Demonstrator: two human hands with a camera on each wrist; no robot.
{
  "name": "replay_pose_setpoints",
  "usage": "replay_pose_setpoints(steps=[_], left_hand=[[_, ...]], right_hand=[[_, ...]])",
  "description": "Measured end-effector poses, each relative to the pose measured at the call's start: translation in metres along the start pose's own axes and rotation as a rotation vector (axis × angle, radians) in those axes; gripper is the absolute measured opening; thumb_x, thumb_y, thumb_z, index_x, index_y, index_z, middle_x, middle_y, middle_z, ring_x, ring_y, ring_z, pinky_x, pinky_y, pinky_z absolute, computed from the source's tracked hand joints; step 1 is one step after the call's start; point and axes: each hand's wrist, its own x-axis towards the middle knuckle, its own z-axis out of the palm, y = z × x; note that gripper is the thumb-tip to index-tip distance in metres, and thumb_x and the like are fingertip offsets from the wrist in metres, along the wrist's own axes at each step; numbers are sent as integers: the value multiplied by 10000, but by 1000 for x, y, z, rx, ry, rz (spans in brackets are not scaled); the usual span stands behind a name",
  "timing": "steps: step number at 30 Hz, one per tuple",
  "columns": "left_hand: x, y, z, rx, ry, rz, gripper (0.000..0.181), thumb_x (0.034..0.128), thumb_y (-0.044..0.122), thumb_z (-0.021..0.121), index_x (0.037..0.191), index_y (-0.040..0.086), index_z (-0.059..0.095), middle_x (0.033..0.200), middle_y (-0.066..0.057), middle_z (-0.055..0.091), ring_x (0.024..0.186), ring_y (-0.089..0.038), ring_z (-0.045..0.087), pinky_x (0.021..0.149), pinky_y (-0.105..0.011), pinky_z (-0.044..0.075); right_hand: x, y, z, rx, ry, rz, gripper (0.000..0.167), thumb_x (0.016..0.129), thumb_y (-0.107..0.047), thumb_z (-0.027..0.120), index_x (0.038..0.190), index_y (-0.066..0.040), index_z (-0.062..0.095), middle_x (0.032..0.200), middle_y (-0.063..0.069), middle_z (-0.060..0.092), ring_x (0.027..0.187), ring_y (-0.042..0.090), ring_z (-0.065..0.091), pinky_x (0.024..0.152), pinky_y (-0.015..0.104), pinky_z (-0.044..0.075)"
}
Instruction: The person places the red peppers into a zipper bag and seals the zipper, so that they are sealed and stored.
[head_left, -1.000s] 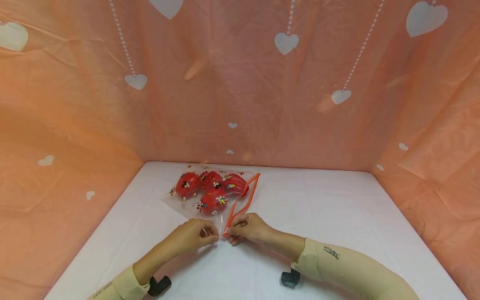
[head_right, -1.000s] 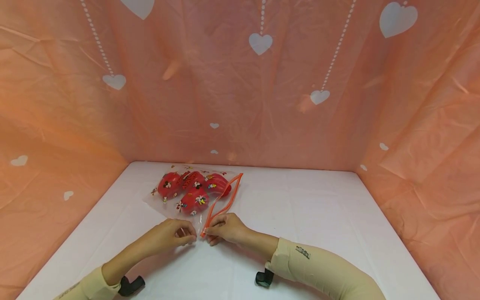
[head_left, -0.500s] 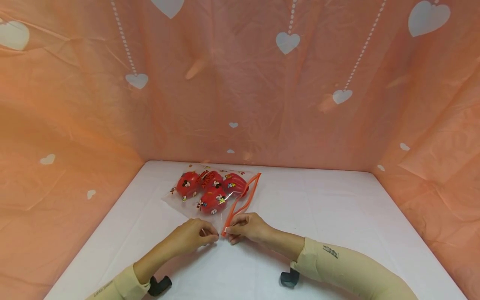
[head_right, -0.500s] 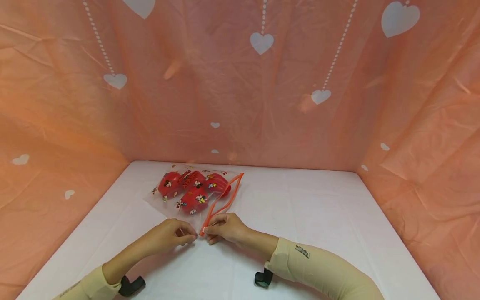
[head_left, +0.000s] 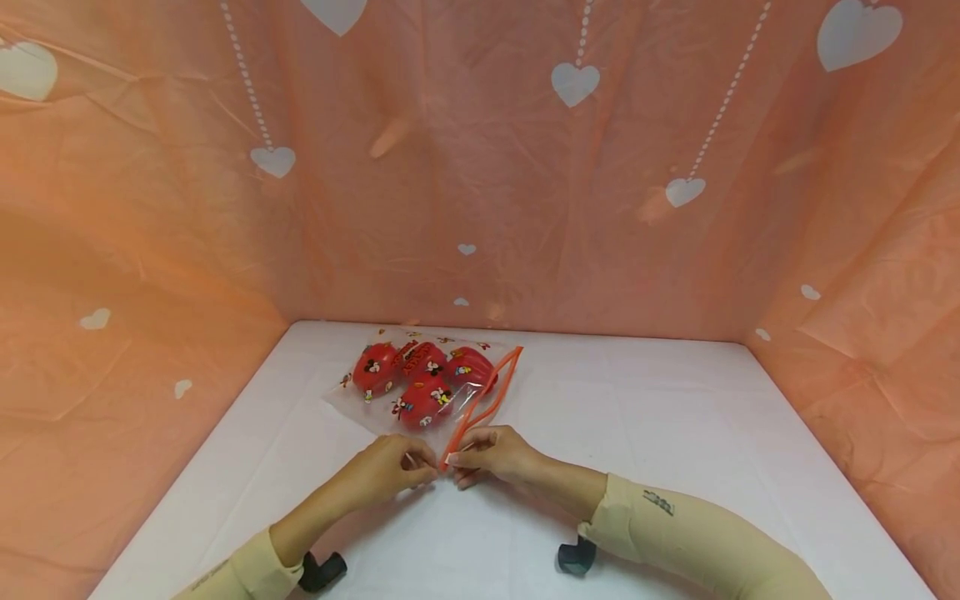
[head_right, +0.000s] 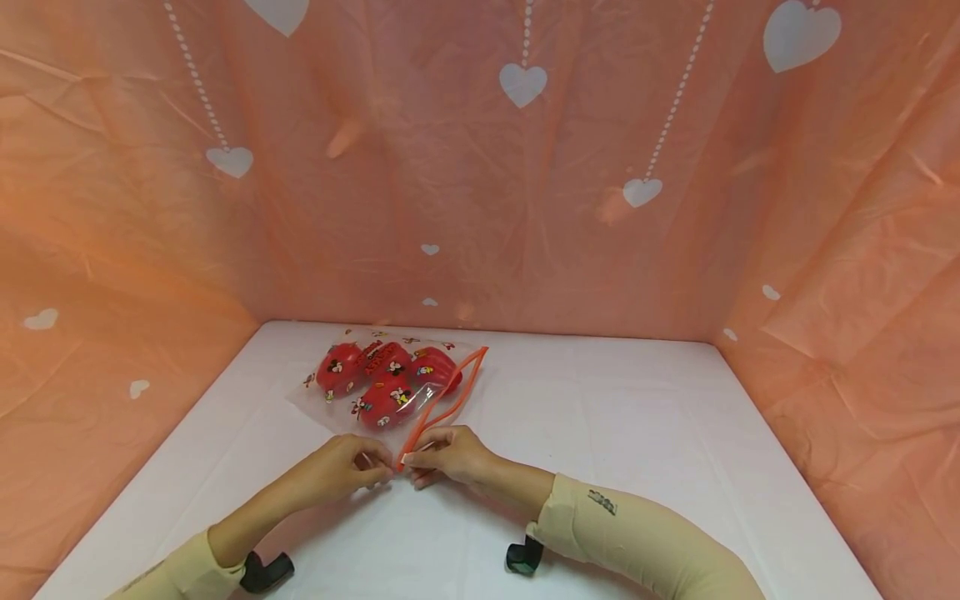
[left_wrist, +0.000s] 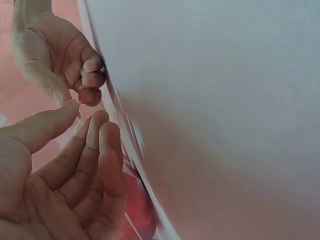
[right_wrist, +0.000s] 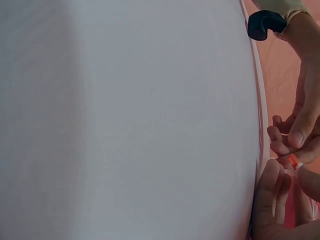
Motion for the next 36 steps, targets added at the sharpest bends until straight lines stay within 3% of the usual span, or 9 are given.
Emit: replay_pose_setpoints(steps=[12, 22, 36], left_hand=[[1, 3, 3, -20, 38, -19, 94, 982, 182, 796, 928, 107, 776, 812, 27, 729, 720, -113, 645, 612, -262, 509], [4, 3, 4, -44, 50, -36, 121, 992, 157, 778, 914, 66, 766, 807, 7, 708, 707, -105, 600, 604, -244, 505], [6, 1, 3, -42, 47, -27, 97, 963, 92, 776, 875, 71, 742, 770, 46, 660, 699, -111, 588, 607, -238, 505]], right_hand=[[-1, 0, 5, 64, -10, 10, 146, 1000, 18, 724, 1080, 139, 706, 827, 101, 770, 704, 150, 740, 758, 372, 658], [1, 0, 8, 11, 15, 16, 152, 1004, -11, 735, 1091, 113, 727, 886, 168, 783, 703, 158, 742, 759, 369, 658], [2, 0, 8, -41, 45, 13, 118, 978, -18, 774, 1036, 83, 757, 837, 150, 772, 686, 174, 737, 737, 370, 658]])
